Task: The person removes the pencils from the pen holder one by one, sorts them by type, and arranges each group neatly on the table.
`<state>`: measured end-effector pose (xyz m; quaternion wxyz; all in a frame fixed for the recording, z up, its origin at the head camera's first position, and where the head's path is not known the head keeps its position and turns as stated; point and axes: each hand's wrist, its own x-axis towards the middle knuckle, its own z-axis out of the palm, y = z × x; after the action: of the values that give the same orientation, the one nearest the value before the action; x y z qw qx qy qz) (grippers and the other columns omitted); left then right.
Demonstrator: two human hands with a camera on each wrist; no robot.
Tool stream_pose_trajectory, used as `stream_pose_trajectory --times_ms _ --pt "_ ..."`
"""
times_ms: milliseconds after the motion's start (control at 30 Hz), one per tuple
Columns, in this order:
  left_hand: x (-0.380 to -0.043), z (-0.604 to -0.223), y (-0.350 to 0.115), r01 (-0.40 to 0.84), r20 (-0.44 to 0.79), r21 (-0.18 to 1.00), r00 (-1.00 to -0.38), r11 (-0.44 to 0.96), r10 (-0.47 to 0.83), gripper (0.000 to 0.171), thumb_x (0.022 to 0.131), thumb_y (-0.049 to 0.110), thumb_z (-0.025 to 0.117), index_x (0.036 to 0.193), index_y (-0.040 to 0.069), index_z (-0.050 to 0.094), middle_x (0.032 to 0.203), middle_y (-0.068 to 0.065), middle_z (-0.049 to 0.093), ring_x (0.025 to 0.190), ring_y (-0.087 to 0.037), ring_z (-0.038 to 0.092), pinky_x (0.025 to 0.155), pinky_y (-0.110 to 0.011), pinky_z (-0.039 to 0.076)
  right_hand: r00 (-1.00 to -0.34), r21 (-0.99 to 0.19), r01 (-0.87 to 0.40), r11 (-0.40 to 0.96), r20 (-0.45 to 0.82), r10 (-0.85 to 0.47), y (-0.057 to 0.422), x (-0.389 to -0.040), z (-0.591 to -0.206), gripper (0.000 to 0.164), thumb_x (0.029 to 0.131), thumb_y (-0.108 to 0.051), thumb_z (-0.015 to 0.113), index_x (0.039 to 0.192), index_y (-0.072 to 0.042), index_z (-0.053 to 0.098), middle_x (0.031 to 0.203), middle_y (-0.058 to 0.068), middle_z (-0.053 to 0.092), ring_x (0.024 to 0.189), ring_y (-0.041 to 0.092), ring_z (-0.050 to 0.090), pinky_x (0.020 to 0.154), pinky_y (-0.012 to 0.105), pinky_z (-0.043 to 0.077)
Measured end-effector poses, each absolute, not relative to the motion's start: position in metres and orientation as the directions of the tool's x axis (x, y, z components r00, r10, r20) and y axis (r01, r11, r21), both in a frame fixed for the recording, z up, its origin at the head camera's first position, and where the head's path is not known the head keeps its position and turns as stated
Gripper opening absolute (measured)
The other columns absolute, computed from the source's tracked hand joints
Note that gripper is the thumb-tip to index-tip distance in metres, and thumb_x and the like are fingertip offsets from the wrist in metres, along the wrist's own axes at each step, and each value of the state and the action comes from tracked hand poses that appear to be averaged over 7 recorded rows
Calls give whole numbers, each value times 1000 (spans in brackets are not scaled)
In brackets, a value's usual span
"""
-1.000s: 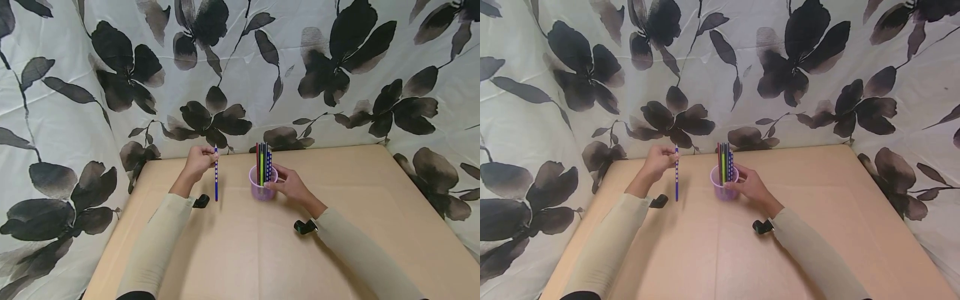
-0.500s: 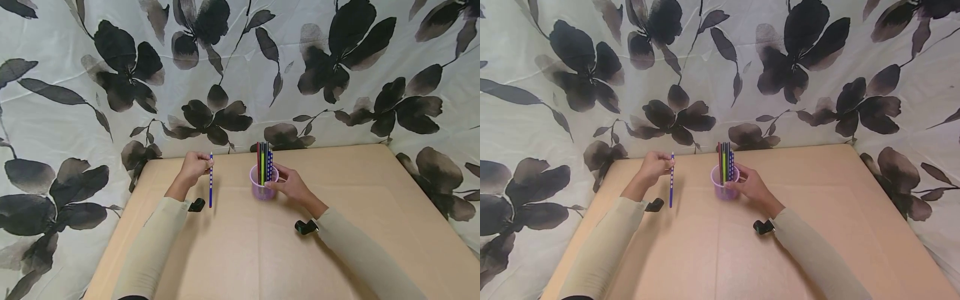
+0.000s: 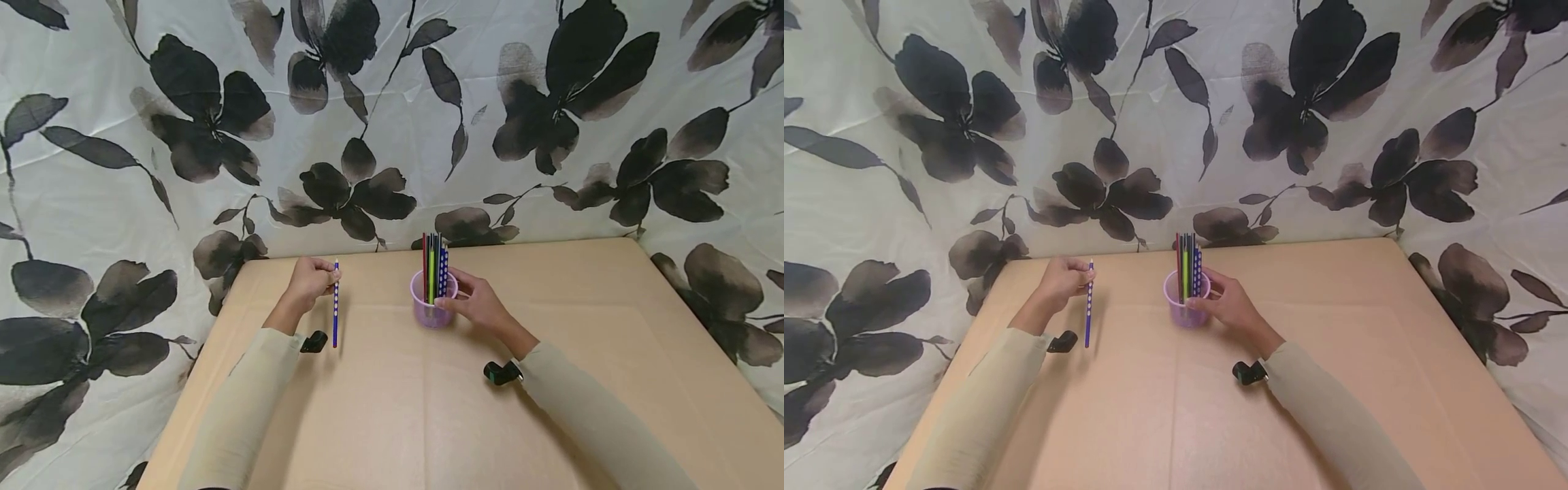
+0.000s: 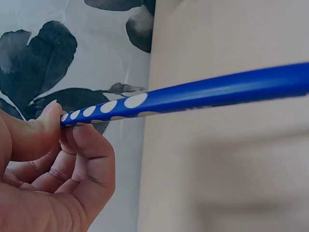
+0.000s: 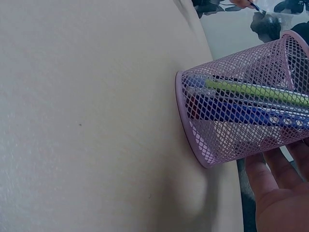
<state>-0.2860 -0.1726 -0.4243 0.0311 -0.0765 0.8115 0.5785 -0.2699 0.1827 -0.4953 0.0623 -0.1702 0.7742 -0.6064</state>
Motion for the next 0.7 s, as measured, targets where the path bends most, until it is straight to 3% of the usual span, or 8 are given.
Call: stream_pose_trajectory --times_ms 500,700 --pt "-281 -439 -191 -212 -191 903 -977 375 -93 14 100 1 66 108 -11 67 97 -12 69 72 -12 60 67 -25 59 -940 -963 -173 208 99 -326 179 -268 -500 80 91 -22 83 160 -12 43 157 21 51 140 43 56 114 53 50" --pt "-281 -444 -196 -217 -197 897 -976 385 -92 15 100 2 67 108 -11 68 96 -13 71 71 -12 59 72 -31 61 -943 -965 -173 199 104 -317 178 -269 -499 81 91 -22 83 160 -11 42 159 21 49 142 43 54 114 52 48"
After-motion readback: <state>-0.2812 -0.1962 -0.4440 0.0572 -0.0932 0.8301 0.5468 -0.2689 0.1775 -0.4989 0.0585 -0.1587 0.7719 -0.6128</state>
